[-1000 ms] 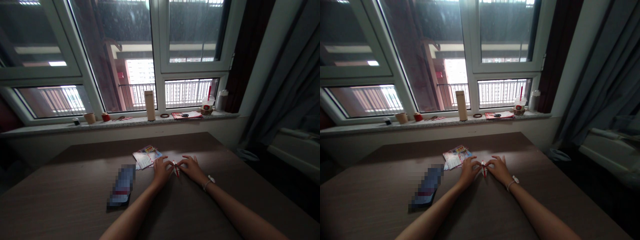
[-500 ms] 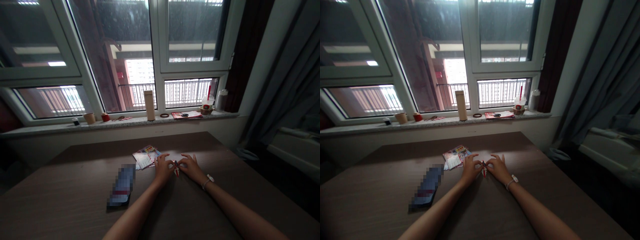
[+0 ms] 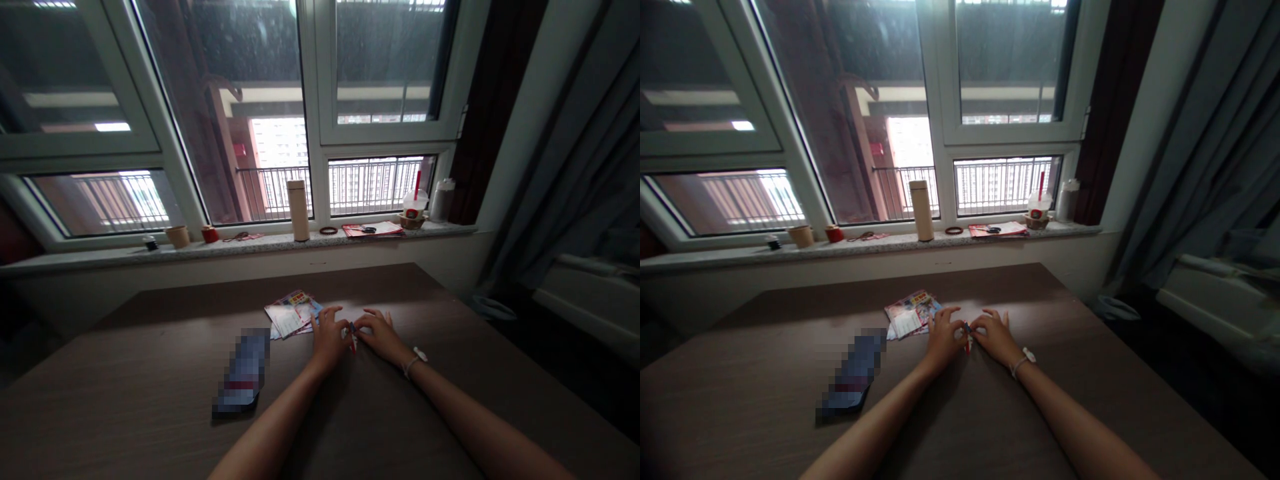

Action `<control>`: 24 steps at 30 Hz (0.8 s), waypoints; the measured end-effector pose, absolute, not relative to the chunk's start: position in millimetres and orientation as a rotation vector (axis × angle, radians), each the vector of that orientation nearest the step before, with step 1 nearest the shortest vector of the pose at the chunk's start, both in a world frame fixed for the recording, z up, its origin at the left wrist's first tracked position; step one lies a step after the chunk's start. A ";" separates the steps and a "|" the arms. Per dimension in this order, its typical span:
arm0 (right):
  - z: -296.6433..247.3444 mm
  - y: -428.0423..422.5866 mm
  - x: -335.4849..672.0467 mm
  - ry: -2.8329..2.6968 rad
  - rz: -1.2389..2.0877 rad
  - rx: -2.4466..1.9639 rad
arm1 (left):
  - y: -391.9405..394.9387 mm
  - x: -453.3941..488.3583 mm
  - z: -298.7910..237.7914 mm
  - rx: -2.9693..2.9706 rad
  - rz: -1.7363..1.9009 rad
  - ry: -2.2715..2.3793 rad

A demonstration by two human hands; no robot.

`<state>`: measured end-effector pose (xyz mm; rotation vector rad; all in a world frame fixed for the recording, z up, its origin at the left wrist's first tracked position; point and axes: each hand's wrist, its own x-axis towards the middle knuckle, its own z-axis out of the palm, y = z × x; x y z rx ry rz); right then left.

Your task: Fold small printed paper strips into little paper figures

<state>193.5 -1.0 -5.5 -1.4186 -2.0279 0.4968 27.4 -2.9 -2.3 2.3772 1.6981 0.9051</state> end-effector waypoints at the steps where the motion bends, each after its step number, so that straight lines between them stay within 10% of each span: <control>1: -4.3 -1.4 193.9 -2.029 0.499 -1.416 | -2.8 27.0 -2.5 2.375 0.908 1.694; 24: 4.2 -5.4 199.5 -2.039 0.562 -1.369 | -1.3 -3.9 -2.7 2.387 0.751 1.582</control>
